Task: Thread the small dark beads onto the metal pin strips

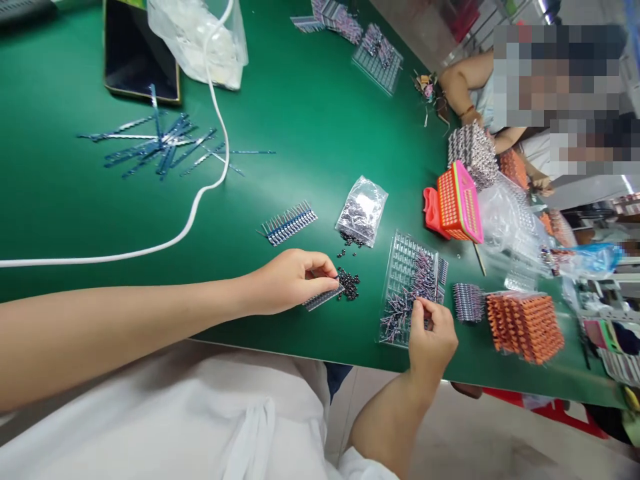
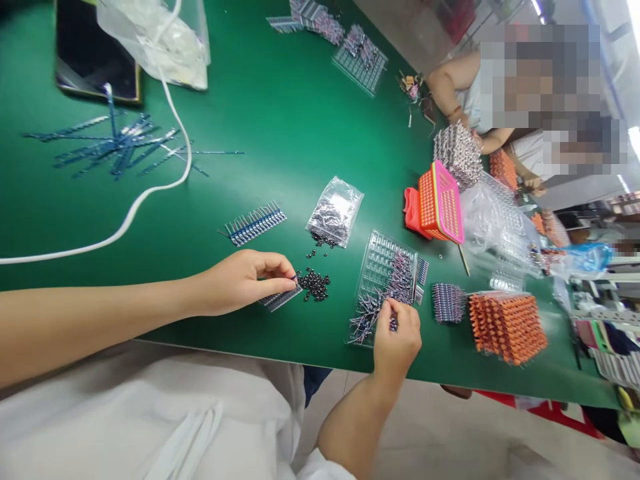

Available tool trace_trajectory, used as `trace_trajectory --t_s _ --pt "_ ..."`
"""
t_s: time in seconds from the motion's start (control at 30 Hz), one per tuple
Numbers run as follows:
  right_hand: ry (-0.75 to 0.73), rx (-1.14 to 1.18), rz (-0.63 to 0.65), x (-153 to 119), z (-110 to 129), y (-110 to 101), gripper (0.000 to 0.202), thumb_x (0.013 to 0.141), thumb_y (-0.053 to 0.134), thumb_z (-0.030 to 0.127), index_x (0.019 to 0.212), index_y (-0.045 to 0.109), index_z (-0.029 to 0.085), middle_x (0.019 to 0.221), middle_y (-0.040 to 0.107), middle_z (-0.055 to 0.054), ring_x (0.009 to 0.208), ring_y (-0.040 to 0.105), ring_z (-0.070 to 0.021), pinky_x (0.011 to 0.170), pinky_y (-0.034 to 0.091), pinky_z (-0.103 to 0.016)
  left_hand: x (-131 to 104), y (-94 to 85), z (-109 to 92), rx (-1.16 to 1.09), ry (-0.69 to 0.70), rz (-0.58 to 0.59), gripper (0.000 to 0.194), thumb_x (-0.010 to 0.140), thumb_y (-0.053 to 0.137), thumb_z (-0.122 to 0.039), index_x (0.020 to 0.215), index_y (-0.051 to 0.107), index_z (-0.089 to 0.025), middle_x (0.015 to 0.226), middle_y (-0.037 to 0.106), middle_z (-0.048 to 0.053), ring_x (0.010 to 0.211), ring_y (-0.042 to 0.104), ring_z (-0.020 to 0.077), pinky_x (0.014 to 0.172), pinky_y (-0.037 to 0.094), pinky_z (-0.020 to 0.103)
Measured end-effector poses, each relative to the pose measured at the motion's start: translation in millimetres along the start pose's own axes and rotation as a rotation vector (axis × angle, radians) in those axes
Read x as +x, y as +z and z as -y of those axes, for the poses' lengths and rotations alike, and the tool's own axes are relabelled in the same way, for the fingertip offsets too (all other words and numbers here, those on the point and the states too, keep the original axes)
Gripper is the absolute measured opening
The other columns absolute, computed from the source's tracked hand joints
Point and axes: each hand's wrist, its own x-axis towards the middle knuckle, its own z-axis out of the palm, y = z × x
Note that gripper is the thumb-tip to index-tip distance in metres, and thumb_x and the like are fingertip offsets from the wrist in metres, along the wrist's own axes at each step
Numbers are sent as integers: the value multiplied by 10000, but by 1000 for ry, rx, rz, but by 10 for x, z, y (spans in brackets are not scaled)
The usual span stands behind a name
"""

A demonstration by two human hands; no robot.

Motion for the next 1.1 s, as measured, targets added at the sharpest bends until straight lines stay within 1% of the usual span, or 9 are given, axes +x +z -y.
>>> trace_trajectory --t_s 0.1,0.23,0.3,0.33,0.43,0.53,0.63,0.83,1.1 --pt "-35 -91 11 -34 16 90 306 943 557 395 997 743 158 932 693 -109 889 635 -225 848 508 -378 23 -9 35 -32 0 -21 242 840 624 -400 843 663 -161 812 722 33 749 635 156 690 494 270" --pt "-99 -3 -10 -215 355 120 218 927 603 297 1073 726 191 963 681 -99 921 635 -213 864 503 -363 38 -23 40 -73 -18 -46 249 833 647 -407 853 665 -159 829 725 36 772 641 161 705 498 272" --pt "-159 129 63 -304 567 148 204 918 612 231 1099 705 221 976 676 -79 904 635 -188 857 507 -348 41 -26 32 -77 -23 -52 243 834 649 -399 851 666 -157 813 719 31 768 636 157 699 489 265" --pt "-186 201 139 -340 657 175 204 916 609 208 1099 696 227 972 674 -71 910 632 -184 856 510 -347 43 -27 30 -74 -25 -55 241 836 648 -396 847 667 -156 800 715 27 757 630 154 693 484 262" --pt "-188 273 245 -417 812 283 170 920 585 174 1052 682 218 937 659 -60 904 616 -180 827 512 -343 49 -28 31 -58 -20 -61 235 841 643 -387 841 672 -154 776 707 22 735 621 149 679 475 256" --pt "-131 248 246 -455 820 374 138 925 569 178 1008 675 211 933 640 -58 894 602 -179 821 509 -352 51 -30 32 -47 -5 -66 215 846 636 -364 841 674 -153 787 711 23 742 622 148 680 471 253" --pt "-123 244 242 -469 799 412 115 919 577 181 988 666 204 927 626 -58 890 592 -177 813 508 -346 43 -30 22 -33 -8 -61 195 848 630 -342 839 674 -152 774 707 17 731 614 144 665 461 247" --pt "-168 232 273 -461 830 401 103 913 571 158 963 647 208 924 599 -51 898 574 -173 810 498 -337 41 -19 42 -24 -3 -43 210 847 637 -362 838 677 -156 746 695 6 704 602 139 634 448 235" --pt "-160 261 349 -434 834 377 81 913 572 168 957 626 211 907 600 -37 884 577 -167 793 505 -332 42 -15 61 -22 -6 -40 194 845 642 -349 844 685 -160 742 702 6 692 607 140 612 453 231"
